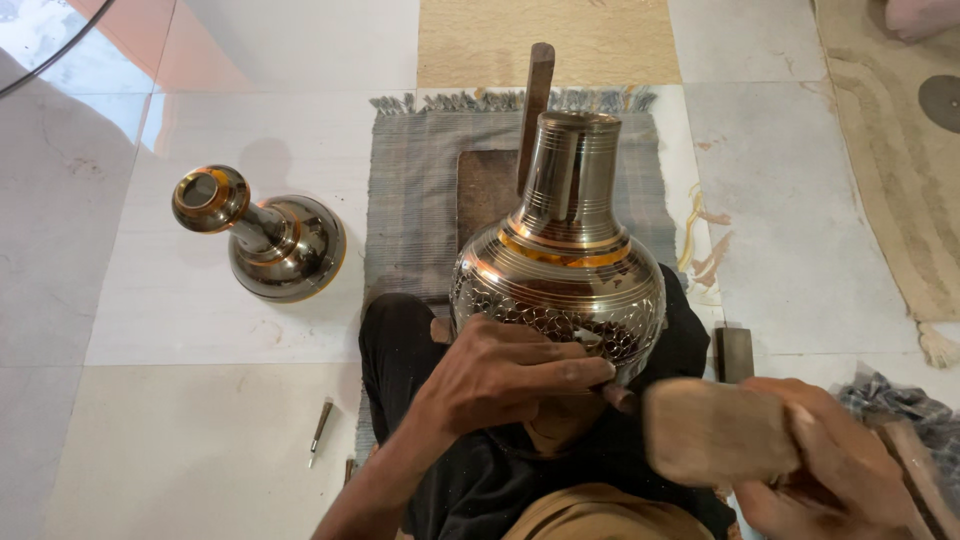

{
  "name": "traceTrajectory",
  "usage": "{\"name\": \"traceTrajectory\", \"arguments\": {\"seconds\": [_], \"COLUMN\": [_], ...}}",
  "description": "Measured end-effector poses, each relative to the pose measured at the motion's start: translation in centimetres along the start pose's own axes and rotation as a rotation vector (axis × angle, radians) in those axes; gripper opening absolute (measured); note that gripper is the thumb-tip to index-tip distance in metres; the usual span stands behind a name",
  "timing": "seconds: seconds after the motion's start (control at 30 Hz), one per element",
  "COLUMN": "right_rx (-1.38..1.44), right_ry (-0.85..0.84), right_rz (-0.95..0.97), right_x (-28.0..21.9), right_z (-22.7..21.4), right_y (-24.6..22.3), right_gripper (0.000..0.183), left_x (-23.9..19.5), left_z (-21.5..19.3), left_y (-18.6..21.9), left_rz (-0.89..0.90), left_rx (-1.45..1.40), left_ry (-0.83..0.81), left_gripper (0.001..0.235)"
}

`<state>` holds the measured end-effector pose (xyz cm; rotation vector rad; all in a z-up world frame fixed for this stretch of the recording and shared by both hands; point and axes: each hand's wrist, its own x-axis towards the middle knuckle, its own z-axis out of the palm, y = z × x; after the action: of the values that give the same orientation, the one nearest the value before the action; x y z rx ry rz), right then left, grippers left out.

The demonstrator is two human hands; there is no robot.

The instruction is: The person is sitting on the floor and using a hammer and chisel to engrave a decorative pattern onto a silver metal vase. They hold the chisel against the vase and strike it repeatedly with a wooden mallet to create the design.

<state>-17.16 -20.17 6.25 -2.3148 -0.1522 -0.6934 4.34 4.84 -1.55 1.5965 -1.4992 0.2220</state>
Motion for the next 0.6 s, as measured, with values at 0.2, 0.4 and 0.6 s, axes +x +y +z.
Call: {"name": "traceTrajectory", "arguments": {"seconds": [0.2, 0.4, 0.6], "right_rx": [-0.617, -0.539, -0.449], "right_ry": [-0.362, -0.33, -0.119], "right_rz": [-0.048, 0.016, 0.211], "right_x": [-0.6, -3.0, -3.6], "right_z": [-1.6, -1.7, -0.9], "right_y": [2.5, 4.4, 4.2], "right_gripper": [0.057, 0.059, 0.061], "left_x": [-0.3, -0.6, 0.0], "left_z": [0.4, 0.7, 0.2], "left_y": [0.2, -0.8, -0.1], "left_rz": [-0.061, -0.016, -0.01], "left_rx": [-0.023, -0.055, -0.086], "left_ry": [0.085, 0.005, 0.149], "left_gripper": [0.051, 0.044, 0.041]}}
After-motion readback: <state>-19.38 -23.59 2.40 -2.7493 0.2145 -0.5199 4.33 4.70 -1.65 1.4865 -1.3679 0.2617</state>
